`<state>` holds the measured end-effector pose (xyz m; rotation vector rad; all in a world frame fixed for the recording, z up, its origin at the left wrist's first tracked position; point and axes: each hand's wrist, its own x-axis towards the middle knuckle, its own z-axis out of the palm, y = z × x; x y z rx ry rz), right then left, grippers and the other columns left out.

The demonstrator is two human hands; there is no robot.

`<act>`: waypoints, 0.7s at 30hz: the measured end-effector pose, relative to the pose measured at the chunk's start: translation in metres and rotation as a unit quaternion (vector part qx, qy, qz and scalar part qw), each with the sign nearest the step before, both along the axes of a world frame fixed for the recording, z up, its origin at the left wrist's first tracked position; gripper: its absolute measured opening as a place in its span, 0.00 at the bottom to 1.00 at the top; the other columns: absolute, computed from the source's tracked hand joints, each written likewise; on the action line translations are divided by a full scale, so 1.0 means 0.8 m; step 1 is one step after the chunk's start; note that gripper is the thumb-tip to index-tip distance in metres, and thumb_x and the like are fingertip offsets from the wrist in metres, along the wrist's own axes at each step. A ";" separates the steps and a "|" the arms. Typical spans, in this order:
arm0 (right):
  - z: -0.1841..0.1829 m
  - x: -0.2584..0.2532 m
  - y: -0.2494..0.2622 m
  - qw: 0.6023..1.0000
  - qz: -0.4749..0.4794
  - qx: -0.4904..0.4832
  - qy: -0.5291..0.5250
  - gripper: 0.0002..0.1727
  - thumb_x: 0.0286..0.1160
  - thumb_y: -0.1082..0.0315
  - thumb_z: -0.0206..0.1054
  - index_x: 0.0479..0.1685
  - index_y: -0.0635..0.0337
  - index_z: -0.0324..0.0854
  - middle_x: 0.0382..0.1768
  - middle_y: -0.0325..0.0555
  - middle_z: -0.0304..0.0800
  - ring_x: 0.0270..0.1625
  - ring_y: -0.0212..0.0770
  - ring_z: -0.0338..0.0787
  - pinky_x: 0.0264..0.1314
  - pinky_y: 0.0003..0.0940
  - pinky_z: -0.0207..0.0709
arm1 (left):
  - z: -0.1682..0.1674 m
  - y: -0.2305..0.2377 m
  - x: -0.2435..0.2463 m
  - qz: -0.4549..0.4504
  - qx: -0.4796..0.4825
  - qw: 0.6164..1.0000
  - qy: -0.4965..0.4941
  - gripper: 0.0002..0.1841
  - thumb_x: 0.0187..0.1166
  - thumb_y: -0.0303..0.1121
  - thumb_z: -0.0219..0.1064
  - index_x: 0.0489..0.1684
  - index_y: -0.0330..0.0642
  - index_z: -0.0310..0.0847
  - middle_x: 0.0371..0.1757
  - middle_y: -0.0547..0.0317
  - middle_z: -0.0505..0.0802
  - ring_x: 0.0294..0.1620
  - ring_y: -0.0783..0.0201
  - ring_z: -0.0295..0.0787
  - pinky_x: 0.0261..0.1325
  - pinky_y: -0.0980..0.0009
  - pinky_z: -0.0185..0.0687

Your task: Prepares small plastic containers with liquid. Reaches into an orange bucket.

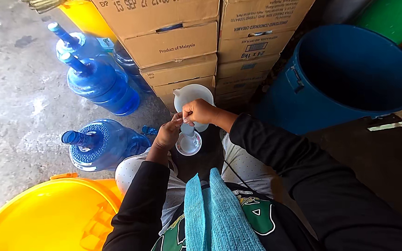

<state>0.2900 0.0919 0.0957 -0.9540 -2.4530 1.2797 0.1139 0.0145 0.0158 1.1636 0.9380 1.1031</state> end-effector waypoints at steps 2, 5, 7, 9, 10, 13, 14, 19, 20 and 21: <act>-0.001 0.001 0.001 1.000 0.011 0.011 -0.006 0.06 0.77 0.74 0.70 0.33 0.68 0.87 0.26 0.46 0.89 0.29 0.33 0.86 0.40 0.33 0.81 | 0.000 0.000 0.000 -0.007 -0.001 1.000 -0.005 0.23 0.83 0.36 0.42 0.70 0.44 0.77 0.70 0.64 0.84 0.69 0.71 0.79 0.74 0.65 0.74; 0.005 -0.001 0.004 0.999 0.032 0.027 -0.024 0.07 0.78 0.74 0.70 0.34 0.68 0.88 0.31 0.49 0.92 0.32 0.35 0.89 0.43 0.34 0.84 | 0.003 0.001 -0.003 -0.026 0.011 0.999 0.014 0.22 0.79 0.40 0.50 0.63 0.46 0.84 0.74 0.65 0.79 0.74 0.71 0.74 0.76 0.65 0.71; 0.009 -0.004 0.006 0.998 0.043 0.039 -0.031 0.07 0.78 0.74 0.70 0.34 0.68 0.88 0.31 0.49 0.91 0.32 0.35 0.89 0.43 0.35 0.83 | 0.004 0.004 -0.007 -0.045 0.017 0.998 0.029 0.21 0.79 0.47 0.59 0.62 0.46 0.87 0.79 0.63 0.76 0.79 0.68 0.70 0.79 0.64 0.69; 0.003 -0.003 0.005 0.996 0.050 0.065 -0.027 0.07 0.77 0.74 0.70 0.31 0.67 0.88 0.28 0.47 0.91 0.31 0.35 0.89 0.42 0.35 0.83 | -0.002 0.005 -0.008 -0.050 0.010 0.998 0.039 0.21 0.77 0.52 0.66 0.57 0.49 0.89 0.78 0.63 0.77 0.78 0.68 0.71 0.78 0.63 0.71; 0.000 0.001 -0.001 0.995 0.054 0.083 -0.022 0.07 0.76 0.75 0.69 0.31 0.67 0.88 0.28 0.48 0.91 0.32 0.38 0.89 0.43 0.39 0.83 | -0.011 0.003 -0.004 -0.045 0.010 0.998 0.042 0.19 0.77 0.50 0.67 0.54 0.47 0.89 0.74 0.64 0.81 0.74 0.68 0.75 0.74 0.62 0.74; 0.000 0.005 -0.015 0.994 0.056 0.093 -0.022 0.07 0.76 0.77 0.67 0.35 0.72 0.88 0.35 0.57 0.92 0.42 0.51 0.92 0.56 0.52 0.84 | -0.020 0.000 -0.004 -0.035 0.013 0.999 0.027 0.16 0.82 0.31 0.57 0.62 0.33 0.80 0.57 0.57 0.91 0.58 0.68 0.87 0.66 0.63 0.84; -0.001 0.003 -0.018 0.996 0.048 0.073 -0.026 0.08 0.78 0.76 0.66 0.39 0.74 0.88 0.39 0.60 0.92 0.47 0.53 0.92 0.61 0.54 0.82 | -0.013 -0.003 -0.006 -0.035 0.016 0.999 0.031 0.16 0.82 0.28 0.55 0.62 0.31 0.79 0.59 0.53 0.90 0.60 0.67 0.86 0.68 0.63 0.82; 0.001 -0.008 -0.033 0.997 -0.079 -0.003 0.020 0.08 0.76 0.74 0.70 0.41 0.73 0.89 0.37 0.55 0.94 0.44 0.47 0.94 0.61 0.47 0.83 | 0.016 -0.006 -0.004 -0.009 0.082 0.982 0.169 0.13 0.81 0.24 0.60 0.50 0.24 0.89 0.73 0.36 0.81 0.78 0.51 0.71 0.84 0.55 0.61; -0.001 -0.010 -0.036 0.993 -0.109 -0.022 0.025 0.08 0.76 0.73 0.71 0.42 0.72 0.88 0.37 0.55 0.94 0.43 0.45 0.93 0.59 0.46 0.83 | 0.020 -0.008 -0.002 0.009 0.082 0.978 0.190 0.12 0.81 0.23 0.61 0.51 0.23 0.89 0.72 0.34 0.82 0.79 0.47 0.70 0.86 0.54 0.57; -0.004 -0.011 -0.038 0.991 -0.130 -0.029 0.022 0.09 0.76 0.71 0.72 0.43 0.72 0.88 0.37 0.55 0.93 0.43 0.46 0.92 0.57 0.46 0.83 | 0.023 -0.009 0.003 0.027 0.076 0.976 0.204 0.12 0.82 0.22 0.61 0.52 0.23 0.88 0.72 0.32 0.82 0.81 0.45 0.68 0.87 0.53 0.55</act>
